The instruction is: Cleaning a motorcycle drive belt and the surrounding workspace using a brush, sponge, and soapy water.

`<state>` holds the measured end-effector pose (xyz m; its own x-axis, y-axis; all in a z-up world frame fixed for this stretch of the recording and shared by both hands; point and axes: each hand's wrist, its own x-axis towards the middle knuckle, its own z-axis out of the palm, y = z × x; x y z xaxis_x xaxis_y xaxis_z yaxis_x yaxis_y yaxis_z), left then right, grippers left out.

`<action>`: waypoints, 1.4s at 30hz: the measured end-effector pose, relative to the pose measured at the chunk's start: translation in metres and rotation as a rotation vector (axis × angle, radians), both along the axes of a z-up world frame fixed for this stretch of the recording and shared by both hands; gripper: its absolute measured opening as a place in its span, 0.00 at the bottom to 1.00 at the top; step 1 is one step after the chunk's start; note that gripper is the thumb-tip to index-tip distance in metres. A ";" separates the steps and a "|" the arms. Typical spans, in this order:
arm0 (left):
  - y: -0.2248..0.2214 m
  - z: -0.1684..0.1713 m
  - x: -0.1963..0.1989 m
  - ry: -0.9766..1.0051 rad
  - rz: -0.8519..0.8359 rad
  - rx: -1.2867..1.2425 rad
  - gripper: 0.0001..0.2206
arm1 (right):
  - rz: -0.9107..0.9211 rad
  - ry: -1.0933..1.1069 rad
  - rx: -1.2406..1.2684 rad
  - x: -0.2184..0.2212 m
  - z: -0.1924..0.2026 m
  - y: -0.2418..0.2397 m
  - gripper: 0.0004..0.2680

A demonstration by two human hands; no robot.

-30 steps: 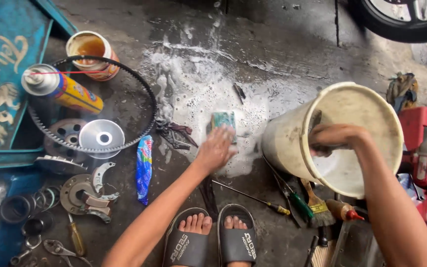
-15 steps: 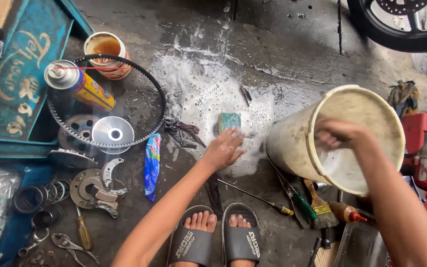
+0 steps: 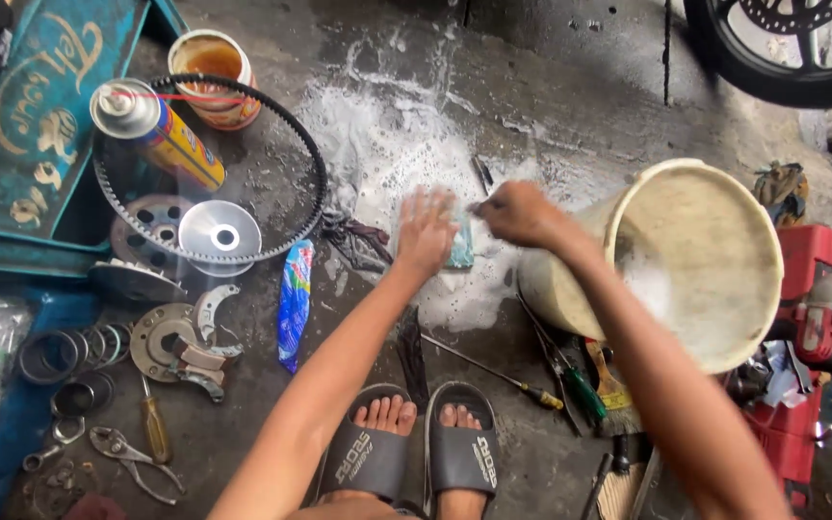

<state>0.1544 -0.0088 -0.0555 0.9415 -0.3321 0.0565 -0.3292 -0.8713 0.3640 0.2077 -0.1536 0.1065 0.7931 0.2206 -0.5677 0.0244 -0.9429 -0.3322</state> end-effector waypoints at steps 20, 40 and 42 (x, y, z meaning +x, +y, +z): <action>-0.064 0.013 0.024 0.031 0.068 -0.066 0.24 | -0.492 -0.241 0.670 -0.098 -0.136 -0.054 0.20; -0.064 -0.035 0.061 0.165 0.069 0.031 0.31 | -0.603 -0.196 0.553 -0.098 -0.148 -0.019 0.23; -0.055 -0.040 0.054 0.109 0.075 -0.089 0.25 | -0.584 -0.186 0.590 -0.111 -0.129 -0.012 0.23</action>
